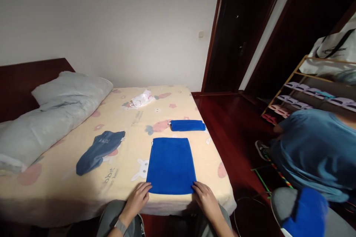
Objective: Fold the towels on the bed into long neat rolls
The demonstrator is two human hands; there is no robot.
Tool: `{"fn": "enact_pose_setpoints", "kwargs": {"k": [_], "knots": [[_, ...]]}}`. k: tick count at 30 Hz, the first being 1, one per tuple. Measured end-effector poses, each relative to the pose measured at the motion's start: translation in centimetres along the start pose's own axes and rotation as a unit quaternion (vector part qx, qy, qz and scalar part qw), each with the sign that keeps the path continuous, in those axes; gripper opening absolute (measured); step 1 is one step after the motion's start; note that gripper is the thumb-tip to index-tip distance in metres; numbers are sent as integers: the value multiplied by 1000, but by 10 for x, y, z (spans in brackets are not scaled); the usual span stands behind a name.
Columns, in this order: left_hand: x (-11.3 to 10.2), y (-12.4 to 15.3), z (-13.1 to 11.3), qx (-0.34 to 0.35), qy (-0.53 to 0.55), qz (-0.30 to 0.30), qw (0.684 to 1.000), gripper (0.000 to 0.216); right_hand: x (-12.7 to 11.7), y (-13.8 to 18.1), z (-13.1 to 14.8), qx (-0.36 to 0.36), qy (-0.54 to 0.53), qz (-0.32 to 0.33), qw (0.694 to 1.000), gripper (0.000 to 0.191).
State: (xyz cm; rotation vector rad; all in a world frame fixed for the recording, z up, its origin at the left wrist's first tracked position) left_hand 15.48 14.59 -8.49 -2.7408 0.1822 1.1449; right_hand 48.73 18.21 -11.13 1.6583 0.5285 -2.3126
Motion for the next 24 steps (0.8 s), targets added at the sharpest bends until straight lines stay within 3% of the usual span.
{"fn": "enact_pose_setpoints", "kwargs": {"k": [12,16,20,24], "knots": [[-14,-14,20,-43,125,-26,991,33,-17,-16,5,-4,4,53,999,37],[-16,-20,24,-54,126,-56,989,34,-12,-25,-14,69,-61,38,995,37],[-16,-28,33,-70,104,-97,987,36,0,-32,-35,152,-172,29,973,42],[-16,-35,43,-85,77,-138,984,38,4,-38,-38,156,-171,16,973,44]]}}
Point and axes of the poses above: each hand's wrist, its own y-axis away from the middle knuckle, its own x-axis out of the palm, z = x × y, the point moved 9 cm from there along -y, towards the middle knuckle, and after that the axes turned 13 degrees about y, right-handed, at the moved point
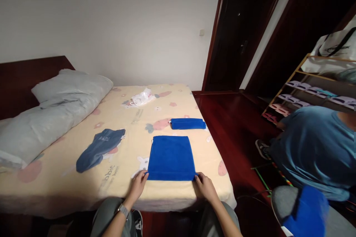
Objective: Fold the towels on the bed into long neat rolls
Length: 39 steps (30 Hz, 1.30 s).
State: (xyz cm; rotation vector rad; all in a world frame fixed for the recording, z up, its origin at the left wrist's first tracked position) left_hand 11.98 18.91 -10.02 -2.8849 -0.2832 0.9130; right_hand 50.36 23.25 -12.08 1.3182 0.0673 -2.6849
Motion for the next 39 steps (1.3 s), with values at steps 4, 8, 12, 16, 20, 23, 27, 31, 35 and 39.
{"fn": "enact_pose_setpoints", "kwargs": {"k": [4,8,12,16,20,23,27,31,35,39], "knots": [[2,-4,-1,12,-41,-22,999,36,2,-4,2,-6,50,-11,999,50],[1,-3,-11,29,-129,-27,991,31,2,-4,2,14,113,-21,993,49],[2,2,-17,20,-177,-15,984,26,1,0,6,23,166,-10,986,45],[1,5,-19,3,-181,-19,983,22,-1,3,9,28,179,-6,983,44],[-2,10,-17,1,-138,-29,990,21,-3,4,8,35,161,-12,986,41],[-1,12,-13,-5,-103,-27,994,22,-4,5,7,40,152,-16,987,34],[1,12,-13,-13,-81,-12,997,22,-5,5,7,49,156,-25,986,32],[1,14,-14,-52,-117,5,992,22,-4,6,9,56,178,-28,982,36],[0,22,-27,-32,-173,5,984,25,-5,12,8,65,214,-31,974,35],[2,29,-33,-12,-233,8,972,28,-4,21,7,72,252,-28,965,31]]}}
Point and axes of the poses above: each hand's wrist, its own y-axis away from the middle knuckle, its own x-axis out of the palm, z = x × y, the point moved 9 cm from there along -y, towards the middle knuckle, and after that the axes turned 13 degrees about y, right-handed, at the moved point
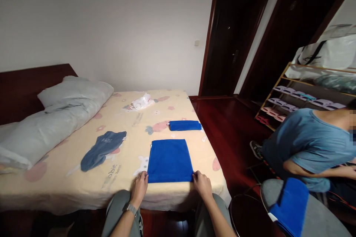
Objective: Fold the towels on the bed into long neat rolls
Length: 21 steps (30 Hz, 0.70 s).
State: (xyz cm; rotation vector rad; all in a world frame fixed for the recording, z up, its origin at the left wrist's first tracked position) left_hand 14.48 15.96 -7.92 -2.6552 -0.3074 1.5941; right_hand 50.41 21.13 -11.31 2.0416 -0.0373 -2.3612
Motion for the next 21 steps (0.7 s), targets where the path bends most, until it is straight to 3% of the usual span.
{"fn": "enact_pose_setpoints", "kwargs": {"k": [10,14,17,19,21], "knots": [[6,1,-8,27,-61,-10,998,26,-5,0,8,-6,56,7,998,22],[-3,14,-27,67,-76,-59,993,30,-18,4,16,3,78,-14,997,21],[4,31,-47,115,-62,-54,990,37,-32,12,20,17,93,-52,994,30],[13,44,-59,147,-45,-32,988,42,-37,20,28,-8,90,-82,992,35],[22,56,-69,174,-29,-6,984,48,-35,32,48,-89,66,-105,988,39]]}}
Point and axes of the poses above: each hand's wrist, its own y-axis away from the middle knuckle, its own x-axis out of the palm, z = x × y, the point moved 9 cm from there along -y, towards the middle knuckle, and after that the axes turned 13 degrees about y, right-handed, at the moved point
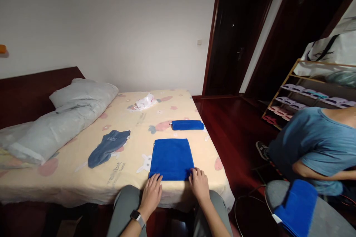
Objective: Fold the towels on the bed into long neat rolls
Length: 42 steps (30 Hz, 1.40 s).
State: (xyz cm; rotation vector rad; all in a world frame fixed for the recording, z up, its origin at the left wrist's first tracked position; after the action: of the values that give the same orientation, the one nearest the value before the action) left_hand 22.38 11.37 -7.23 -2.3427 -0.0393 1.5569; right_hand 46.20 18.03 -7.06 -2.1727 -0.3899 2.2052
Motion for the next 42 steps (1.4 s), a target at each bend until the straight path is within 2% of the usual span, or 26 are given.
{"fn": "enact_pose_setpoints", "kwargs": {"k": [3,6,11,16,23,28,32,37,42], "knots": [[10,6,-12,22,22,36,999,58,8,21,44,-147,-54,-18,987,51],[21,4,-14,20,38,68,997,63,22,39,79,-228,-57,-10,972,67],[35,1,-10,8,61,100,993,70,28,43,106,-267,-55,-12,962,69],[37,1,-6,18,83,85,993,78,32,38,115,-265,-67,-17,962,66],[46,0,8,-15,74,131,989,70,55,27,101,-189,-27,18,981,64],[42,1,16,-46,51,105,992,71,65,25,78,-130,-17,16,991,63],[37,4,28,-59,26,76,995,71,67,23,57,-81,-12,18,996,64],[30,9,49,-65,2,51,997,68,65,23,34,-62,-4,43,997,68],[30,12,57,-52,10,82,995,69,62,24,20,-52,-3,36,998,66]]}}
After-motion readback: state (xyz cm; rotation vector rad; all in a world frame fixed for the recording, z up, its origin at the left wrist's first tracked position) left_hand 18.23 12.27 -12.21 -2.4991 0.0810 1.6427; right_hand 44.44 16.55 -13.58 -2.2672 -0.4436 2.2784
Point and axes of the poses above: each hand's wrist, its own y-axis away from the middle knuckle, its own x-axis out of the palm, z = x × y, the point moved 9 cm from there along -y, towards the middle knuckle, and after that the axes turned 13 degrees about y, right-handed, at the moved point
